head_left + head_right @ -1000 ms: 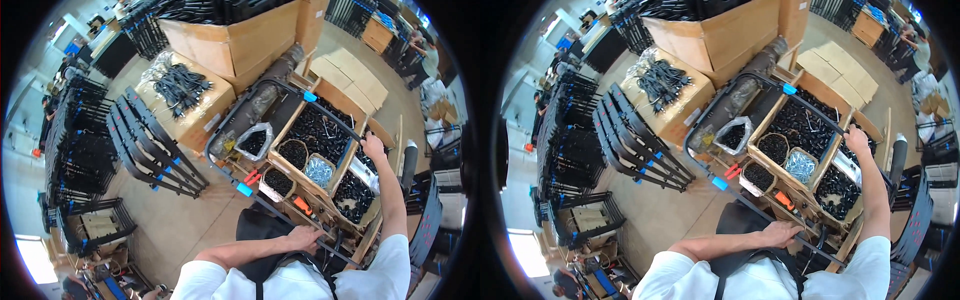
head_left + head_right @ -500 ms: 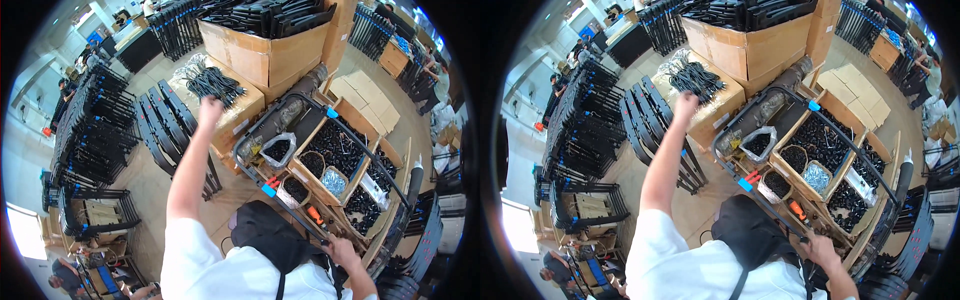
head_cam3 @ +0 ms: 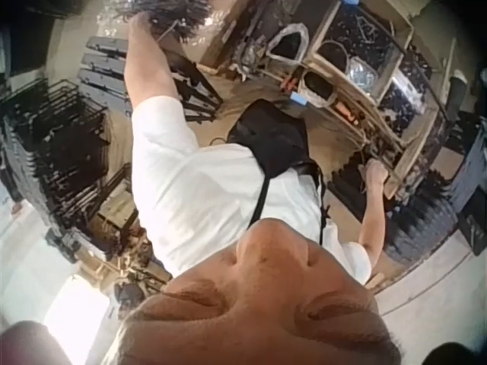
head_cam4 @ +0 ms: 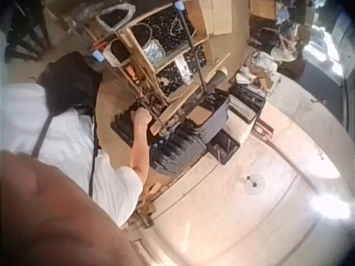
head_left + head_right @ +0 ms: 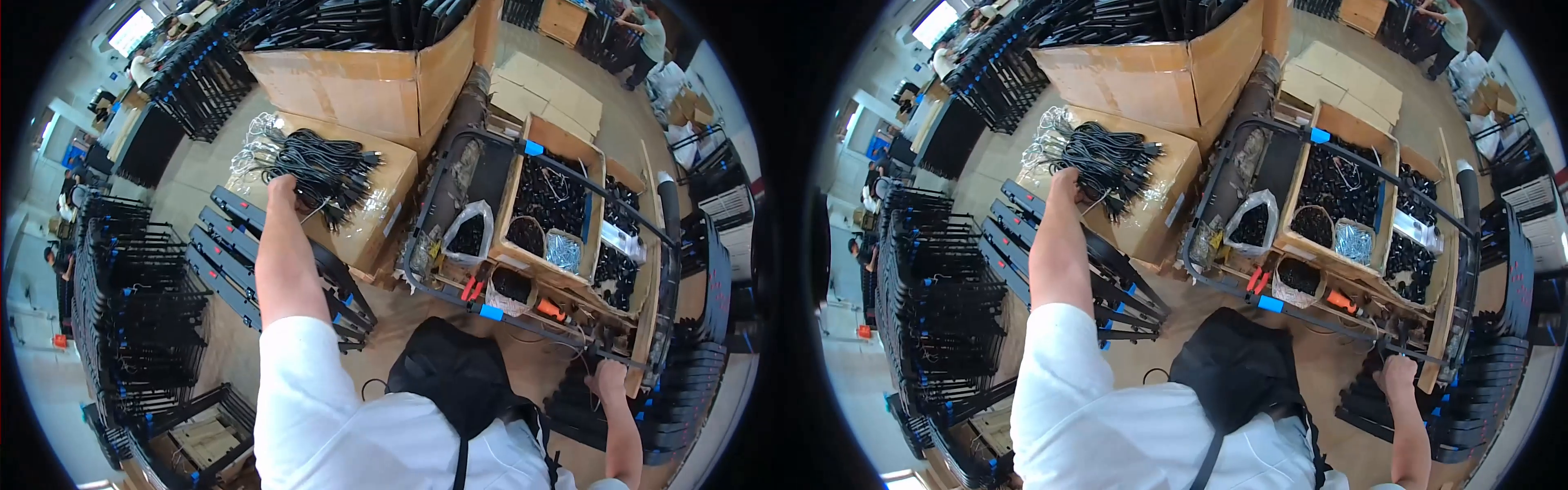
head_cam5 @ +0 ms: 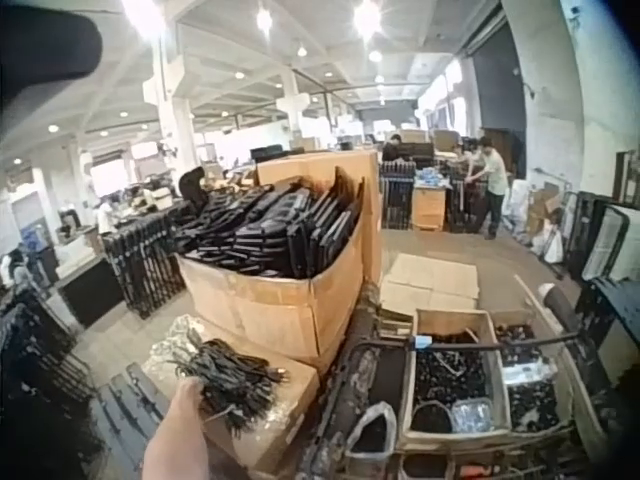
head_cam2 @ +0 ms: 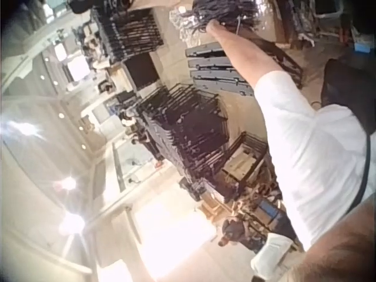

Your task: Assembling the metal handle and frame components of a lawn mower using a pneumatic screwdriver.

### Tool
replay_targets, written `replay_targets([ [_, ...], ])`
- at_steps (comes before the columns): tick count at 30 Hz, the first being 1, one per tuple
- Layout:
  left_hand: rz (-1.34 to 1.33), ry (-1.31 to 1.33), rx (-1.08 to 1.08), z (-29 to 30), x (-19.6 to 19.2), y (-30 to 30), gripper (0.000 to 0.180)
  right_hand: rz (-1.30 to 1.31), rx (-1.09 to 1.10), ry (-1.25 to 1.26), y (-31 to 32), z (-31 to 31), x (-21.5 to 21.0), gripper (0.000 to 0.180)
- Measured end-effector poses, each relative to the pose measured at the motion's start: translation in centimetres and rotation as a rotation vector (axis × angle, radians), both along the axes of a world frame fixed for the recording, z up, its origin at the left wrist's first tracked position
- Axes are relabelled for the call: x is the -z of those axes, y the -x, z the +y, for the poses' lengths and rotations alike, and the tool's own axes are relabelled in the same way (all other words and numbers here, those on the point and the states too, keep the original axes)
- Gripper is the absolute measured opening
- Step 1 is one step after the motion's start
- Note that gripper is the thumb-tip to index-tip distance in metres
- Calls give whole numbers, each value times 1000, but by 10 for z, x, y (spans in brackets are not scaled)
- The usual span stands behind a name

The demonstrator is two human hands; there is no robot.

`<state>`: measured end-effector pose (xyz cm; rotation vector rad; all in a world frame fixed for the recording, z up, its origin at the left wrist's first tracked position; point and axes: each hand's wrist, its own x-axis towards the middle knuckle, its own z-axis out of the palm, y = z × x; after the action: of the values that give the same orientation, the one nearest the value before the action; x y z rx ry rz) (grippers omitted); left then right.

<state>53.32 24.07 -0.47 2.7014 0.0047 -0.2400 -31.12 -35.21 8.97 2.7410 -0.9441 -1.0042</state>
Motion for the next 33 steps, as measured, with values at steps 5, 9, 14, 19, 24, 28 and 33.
replay_targets([
  [5,106,1246,-648,-53,-32,5,21,-15,-17,89,14,5,10,41],
  [9,-244,1305,-536,-55,-154,33,10,-379,10,45,-22,35,-40,32],
  [14,-648,1621,-28,-163,-319,176,11,-178,60,272,12,23,-7,18],
  [19,-213,1585,298,-207,-330,317,30,172,-30,169,9,12,-1,19],
  [24,156,1135,549,-274,-207,451,34,-67,0,197,24,22,4,15],
  [28,255,1044,780,-288,-108,511,27,-231,-50,274,16,17,12,15],
  [33,313,812,815,-291,-51,534,30,-540,-71,263,18,35,11,14],
])
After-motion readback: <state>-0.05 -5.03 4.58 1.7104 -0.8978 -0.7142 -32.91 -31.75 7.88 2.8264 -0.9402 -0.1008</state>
